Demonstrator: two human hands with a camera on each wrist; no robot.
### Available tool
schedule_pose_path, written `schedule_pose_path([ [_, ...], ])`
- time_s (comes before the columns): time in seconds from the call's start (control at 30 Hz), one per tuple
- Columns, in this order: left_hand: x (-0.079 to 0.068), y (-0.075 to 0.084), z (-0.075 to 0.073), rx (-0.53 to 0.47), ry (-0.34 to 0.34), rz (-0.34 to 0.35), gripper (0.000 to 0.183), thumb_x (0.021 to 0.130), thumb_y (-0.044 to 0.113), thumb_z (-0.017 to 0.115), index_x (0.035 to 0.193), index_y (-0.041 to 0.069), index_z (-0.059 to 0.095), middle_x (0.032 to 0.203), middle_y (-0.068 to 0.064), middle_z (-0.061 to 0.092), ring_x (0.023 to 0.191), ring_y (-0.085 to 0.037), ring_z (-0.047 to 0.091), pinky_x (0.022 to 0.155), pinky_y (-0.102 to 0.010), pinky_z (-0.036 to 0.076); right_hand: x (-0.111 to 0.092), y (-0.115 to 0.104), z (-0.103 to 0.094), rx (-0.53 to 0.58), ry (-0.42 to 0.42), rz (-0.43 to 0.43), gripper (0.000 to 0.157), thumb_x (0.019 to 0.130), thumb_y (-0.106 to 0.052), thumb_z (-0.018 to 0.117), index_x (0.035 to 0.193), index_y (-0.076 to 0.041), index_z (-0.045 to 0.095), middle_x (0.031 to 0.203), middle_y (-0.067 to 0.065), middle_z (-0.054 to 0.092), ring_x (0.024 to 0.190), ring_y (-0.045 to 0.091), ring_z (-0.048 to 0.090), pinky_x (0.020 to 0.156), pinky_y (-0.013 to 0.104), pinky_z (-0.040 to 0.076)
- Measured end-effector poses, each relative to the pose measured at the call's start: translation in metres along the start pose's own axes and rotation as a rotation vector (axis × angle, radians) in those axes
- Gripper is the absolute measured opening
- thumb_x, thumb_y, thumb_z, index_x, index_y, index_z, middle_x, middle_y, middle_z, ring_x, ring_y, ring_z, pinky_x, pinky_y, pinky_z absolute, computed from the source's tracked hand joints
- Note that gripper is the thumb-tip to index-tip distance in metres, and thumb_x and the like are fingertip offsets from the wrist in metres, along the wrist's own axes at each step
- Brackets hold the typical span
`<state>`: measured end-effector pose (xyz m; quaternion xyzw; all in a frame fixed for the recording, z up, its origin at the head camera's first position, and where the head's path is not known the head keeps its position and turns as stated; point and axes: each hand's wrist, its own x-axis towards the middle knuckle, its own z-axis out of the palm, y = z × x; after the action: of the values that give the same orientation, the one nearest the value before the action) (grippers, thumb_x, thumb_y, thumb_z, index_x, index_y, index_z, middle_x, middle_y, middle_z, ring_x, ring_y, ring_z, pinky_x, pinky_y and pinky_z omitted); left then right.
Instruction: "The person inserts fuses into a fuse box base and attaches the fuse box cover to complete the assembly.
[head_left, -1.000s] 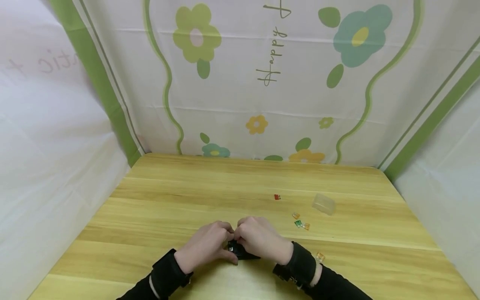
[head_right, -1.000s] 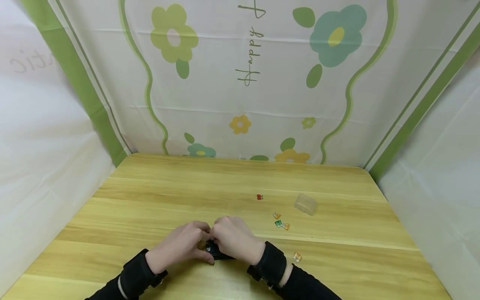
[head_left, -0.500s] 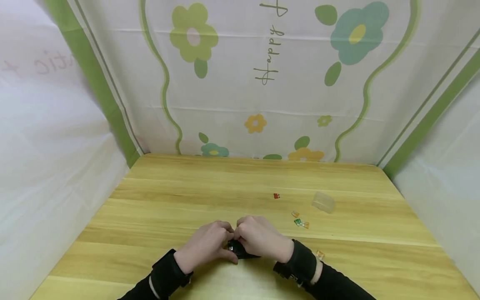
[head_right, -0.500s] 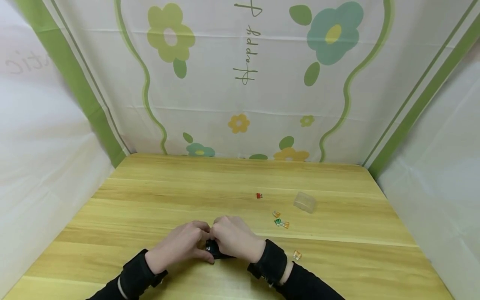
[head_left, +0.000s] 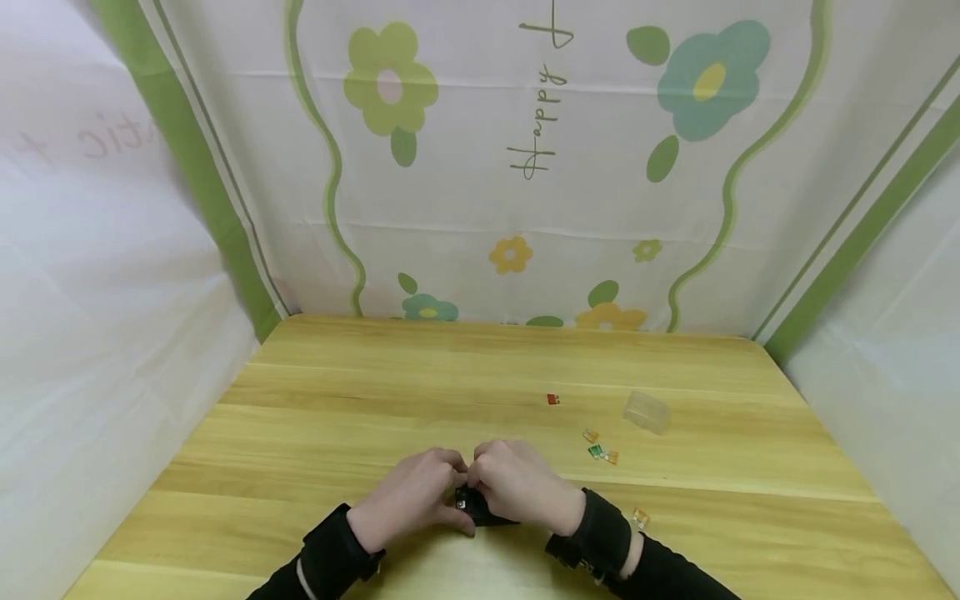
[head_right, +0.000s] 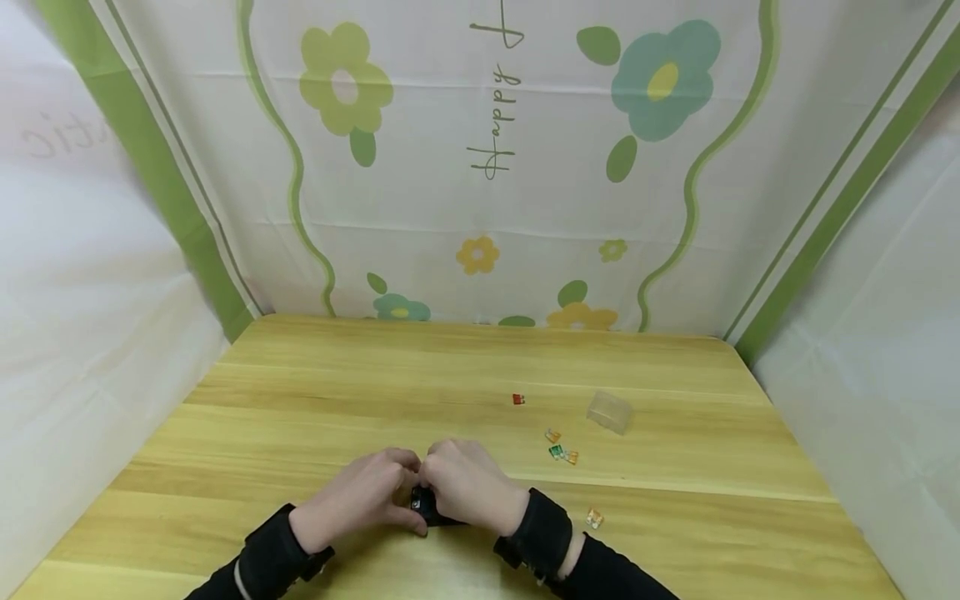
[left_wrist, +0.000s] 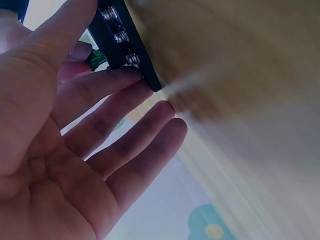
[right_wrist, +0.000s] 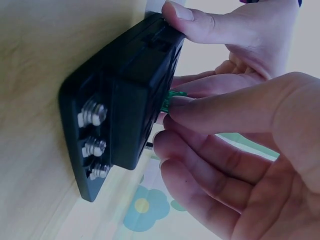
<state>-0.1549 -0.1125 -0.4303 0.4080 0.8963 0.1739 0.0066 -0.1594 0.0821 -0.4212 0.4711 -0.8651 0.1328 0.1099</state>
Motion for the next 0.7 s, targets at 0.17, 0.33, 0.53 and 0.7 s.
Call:
schedule_pose_path([
  [0.17, -0.0003, -0.0025, -0.0007, -0.002, -0.018, -0.003, 0.038, 0.069, 0.055, 0.074, 0.084, 0.019, 0.072, 0.100, 0.009, 0.061, 0.086, -0.005, 0.055, 0.066, -0.015, 0.042, -0.0006, 0.0009, 0.0007, 0.013, -0.014, 0.007, 0.021, 0.082, -0.002, 0.063, 0.070, -0.020, 0.068, 0.067, -0.014, 0.045, 0.057, -0.002, 0.038, 0.050, 0.010, 0.029],
  [0.33, -0.0012, -0.0035, -0.0003, 0.007, -0.012, 0.012, 0.037, 0.070, 0.054, 0.074, 0.083, 0.019, 0.072, 0.102, 0.008, 0.061, 0.089, -0.007, 0.056, 0.067, -0.015, 0.042, -0.0002, 0.0004, 0.0008, 0.011, -0.023, 0.022, 0.021, 0.081, -0.002, 0.064, 0.071, -0.019, 0.069, 0.069, -0.014, 0.048, 0.058, -0.003, 0.040, 0.051, 0.010, 0.031],
  [0.53, -0.0017, -0.0038, -0.0001, -0.018, -0.002, 0.004, 0.038, 0.069, 0.054, 0.074, 0.084, 0.018, 0.073, 0.101, 0.008, 0.061, 0.089, -0.007, 0.057, 0.068, -0.015, 0.043, 0.0017, -0.0007, 0.0015, 0.001, -0.026, 0.028, 0.023, 0.080, -0.002, 0.064, 0.066, -0.020, 0.064, 0.066, -0.013, 0.043, 0.055, -0.001, 0.038, 0.050, 0.011, 0.029],
  [0.7, -0.0013, -0.0039, -0.0006, -0.037, -0.005, 0.006, 0.037, 0.069, 0.054, 0.074, 0.082, 0.019, 0.073, 0.100, 0.008, 0.061, 0.090, -0.007, 0.057, 0.069, -0.015, 0.043, 0.0028, -0.0027, 0.0011, -0.001, -0.033, 0.042, 0.025, 0.078, 0.000, 0.064, 0.063, -0.020, 0.062, 0.065, -0.013, 0.041, 0.055, 0.001, 0.036, 0.049, 0.012, 0.026],
])
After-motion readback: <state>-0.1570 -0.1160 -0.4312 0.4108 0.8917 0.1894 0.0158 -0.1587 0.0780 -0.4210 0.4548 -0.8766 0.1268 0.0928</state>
